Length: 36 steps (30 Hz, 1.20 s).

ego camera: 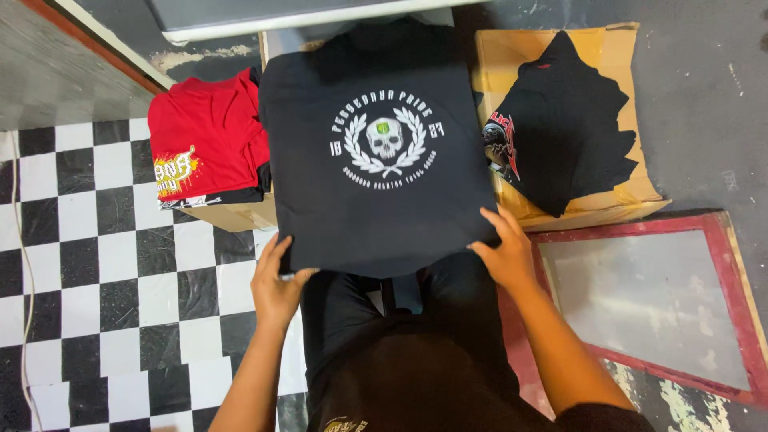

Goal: The person places graphic t-shirts onto a heat press machine, closes the press to apply heat, and then removes the shirts. They repeat this process for several different black t-shirts with various designs, folding each one after pressing.

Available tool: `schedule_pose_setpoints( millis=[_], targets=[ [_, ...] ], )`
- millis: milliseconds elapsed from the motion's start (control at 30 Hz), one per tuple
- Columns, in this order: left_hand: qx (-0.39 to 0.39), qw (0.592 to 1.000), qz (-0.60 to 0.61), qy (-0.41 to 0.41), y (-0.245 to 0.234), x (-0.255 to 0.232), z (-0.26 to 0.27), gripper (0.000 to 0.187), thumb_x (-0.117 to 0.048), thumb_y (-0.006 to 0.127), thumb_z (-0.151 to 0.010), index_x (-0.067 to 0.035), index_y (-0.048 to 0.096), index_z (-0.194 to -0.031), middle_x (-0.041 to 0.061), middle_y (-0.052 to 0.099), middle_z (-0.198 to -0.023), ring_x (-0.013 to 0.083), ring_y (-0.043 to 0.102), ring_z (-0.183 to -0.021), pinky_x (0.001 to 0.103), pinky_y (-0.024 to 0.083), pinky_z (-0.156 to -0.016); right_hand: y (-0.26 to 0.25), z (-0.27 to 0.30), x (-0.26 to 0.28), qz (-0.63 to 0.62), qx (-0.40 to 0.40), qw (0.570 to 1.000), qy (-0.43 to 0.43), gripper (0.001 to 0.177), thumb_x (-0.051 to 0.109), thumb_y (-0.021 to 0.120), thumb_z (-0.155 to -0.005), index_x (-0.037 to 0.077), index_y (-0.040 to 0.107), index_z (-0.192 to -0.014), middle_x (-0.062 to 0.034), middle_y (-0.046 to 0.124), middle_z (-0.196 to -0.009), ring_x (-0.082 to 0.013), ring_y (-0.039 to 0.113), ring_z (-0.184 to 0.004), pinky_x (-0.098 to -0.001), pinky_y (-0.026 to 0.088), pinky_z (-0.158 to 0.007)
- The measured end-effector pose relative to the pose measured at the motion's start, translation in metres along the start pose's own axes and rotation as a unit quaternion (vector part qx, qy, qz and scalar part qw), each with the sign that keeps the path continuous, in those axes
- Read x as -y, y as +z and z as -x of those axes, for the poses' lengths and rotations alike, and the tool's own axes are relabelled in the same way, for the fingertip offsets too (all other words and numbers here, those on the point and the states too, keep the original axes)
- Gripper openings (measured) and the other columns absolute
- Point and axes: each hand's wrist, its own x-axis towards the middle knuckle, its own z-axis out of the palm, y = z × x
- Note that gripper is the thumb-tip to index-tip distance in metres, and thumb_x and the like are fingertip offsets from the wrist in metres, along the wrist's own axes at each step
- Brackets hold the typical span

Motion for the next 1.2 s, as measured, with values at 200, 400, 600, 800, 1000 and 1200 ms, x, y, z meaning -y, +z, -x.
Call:
schedule_pose_setpoints(
  millis=[200, 400, 600, 800, 1000, 1200],
  targets=[
    [-0.029, 0.999, -0.01, 0.024, 0.018, -0.002, -0.071, 0.076, -0.013, 0.096, -0.061, -0.002, 0.065, -0.13, 0.023, 0.058, -0.143, 0.0381, 0.059, -0.128, 0.042, 0.049, -0.105, 0.023, -0.072, -0.007, 0.031, -0.05, 0.996, -0.072, 0.074, 0.017, 0.092, -0.064, 0.011, 0.065, -0.132, -0.0214, 0.058, -0.143, -0.0394, 0.057, -0.132, -0.0449, 0.046, -0.112],
    [-0.037, 0.998, 0.025, 0.031, 0.033, 0.016, -0.079, 0.078, -0.013, 0.095, -0.061, 0.0, 0.064, -0.131, 0.022, 0.061, -0.143, 0.0362, 0.06, -0.131, 0.041, 0.049, -0.107, 0.026, -0.083, -0.005, 0.03, -0.045, 0.995, -0.079, 0.072, 0.01, 0.089, -0.064, 0.007, 0.065, -0.132, -0.0225, 0.061, -0.139, -0.0418, 0.057, -0.128, -0.0467, 0.044, -0.108],
    [-0.041, 0.999, 0.027, 0.02, 0.03, 0.011, -0.078, 0.079, -0.013, 0.095, -0.06, 0.001, 0.064, -0.132, 0.022, 0.062, -0.139, 0.0354, 0.061, -0.128, 0.04, 0.049, -0.106, 0.025, -0.084, -0.001, 0.02, -0.035, 0.997, -0.061, 0.071, 0.009, 0.089, -0.065, 0.006, 0.065, -0.133, -0.0212, 0.062, -0.139, -0.0407, 0.056, -0.132, -0.046, 0.044, -0.111],
    [-0.036, 0.999, 0.026, 0.016, 0.03, 0.01, -0.083, 0.08, -0.011, 0.095, -0.06, 0.001, 0.065, -0.133, 0.025, 0.06, -0.138, 0.0367, 0.06, -0.128, 0.042, 0.048, -0.106, 0.019, -0.089, 0.009, 0.019, -0.017, 0.999, -0.029, 0.072, 0.012, 0.09, -0.064, 0.006, 0.064, -0.131, -0.0199, 0.063, -0.136, -0.0381, 0.057, -0.13, -0.0436, 0.045, -0.11],
    [-0.007, 1.0, 0.011, 0.008, 0.03, 0.009, -0.081, 0.082, -0.013, 0.092, -0.063, -0.004, 0.059, -0.138, 0.024, 0.054, -0.147, 0.0381, 0.055, -0.133, 0.043, 0.046, -0.11, 0.022, -0.089, -0.001, 0.024, 0.011, 1.0, -0.013, 0.077, 0.019, 0.09, -0.066, 0.009, 0.062, -0.138, -0.0191, 0.062, -0.141, -0.0373, 0.057, -0.133, -0.0429, 0.044, -0.113],
    [0.001, 0.947, -0.24, 0.216, 0.055, -0.038, -0.064, 0.077, -0.004, 0.072, -0.072, -0.017, 0.052, -0.145, 0.024, 0.032, -0.164, 0.0401, 0.024, -0.154, 0.058, 0.025, -0.118, 0.038, -0.079, 0.072, 0.155, 0.01, 0.977, -0.143, 0.082, 0.035, 0.083, -0.077, 0.007, 0.049, -0.146, -0.0216, 0.032, -0.161, -0.0427, 0.029, -0.149, -0.0588, 0.024, -0.118]
  ],
)
